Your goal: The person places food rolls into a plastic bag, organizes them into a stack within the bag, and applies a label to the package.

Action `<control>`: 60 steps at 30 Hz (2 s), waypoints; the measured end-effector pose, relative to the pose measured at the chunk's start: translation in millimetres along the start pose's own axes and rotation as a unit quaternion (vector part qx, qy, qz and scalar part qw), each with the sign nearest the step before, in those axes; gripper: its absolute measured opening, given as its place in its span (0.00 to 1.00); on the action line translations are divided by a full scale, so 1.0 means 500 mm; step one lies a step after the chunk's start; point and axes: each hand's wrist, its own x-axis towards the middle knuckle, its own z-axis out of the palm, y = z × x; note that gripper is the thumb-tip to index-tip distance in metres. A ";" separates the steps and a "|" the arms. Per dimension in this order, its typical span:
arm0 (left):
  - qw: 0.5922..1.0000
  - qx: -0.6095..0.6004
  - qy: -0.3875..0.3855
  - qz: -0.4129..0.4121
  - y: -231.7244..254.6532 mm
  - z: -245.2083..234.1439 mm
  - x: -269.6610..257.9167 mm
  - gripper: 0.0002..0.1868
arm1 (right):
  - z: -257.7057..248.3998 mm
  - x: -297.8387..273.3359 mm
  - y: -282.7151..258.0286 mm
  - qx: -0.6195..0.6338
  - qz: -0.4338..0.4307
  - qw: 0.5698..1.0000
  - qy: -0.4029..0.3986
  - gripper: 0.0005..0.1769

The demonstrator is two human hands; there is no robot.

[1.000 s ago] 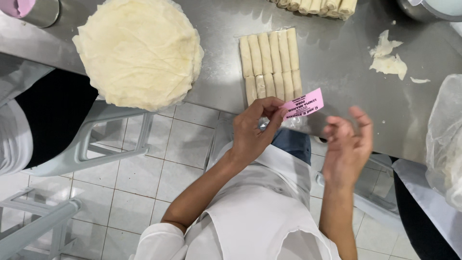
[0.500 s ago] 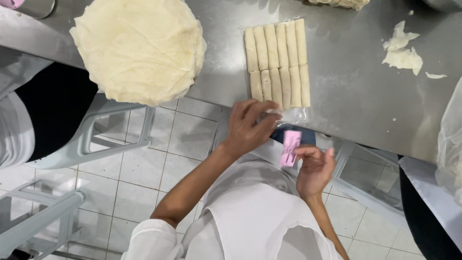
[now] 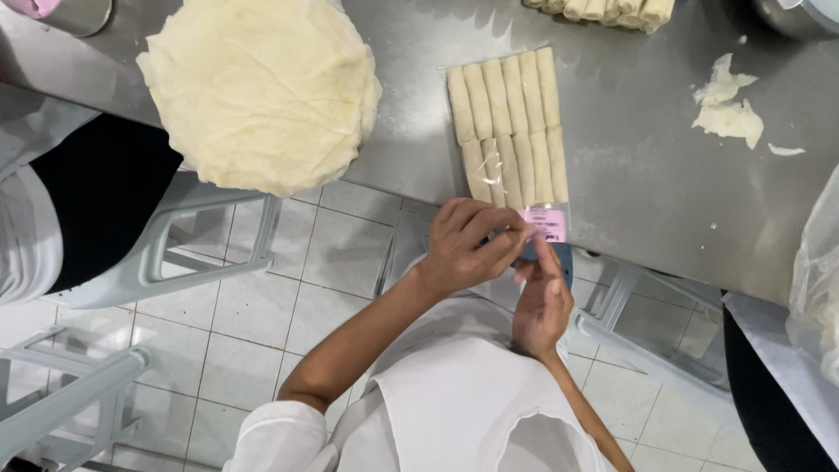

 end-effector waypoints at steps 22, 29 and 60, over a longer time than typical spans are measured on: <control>0.977 -0.187 -0.062 -0.087 -0.042 -0.023 0.055 0.11 | 0.082 0.174 -0.091 0.098 0.227 0.955 -0.161 0.45; 0.960 0.032 -0.270 -0.065 -0.142 -0.010 0.090 0.07 | 0.050 0.178 -0.166 0.396 0.313 0.840 -0.199 0.45; 0.647 -0.388 -0.086 -0.651 0.022 -0.080 -0.076 0.18 | -0.025 0.133 -0.139 -0.426 -0.153 0.858 -0.243 0.12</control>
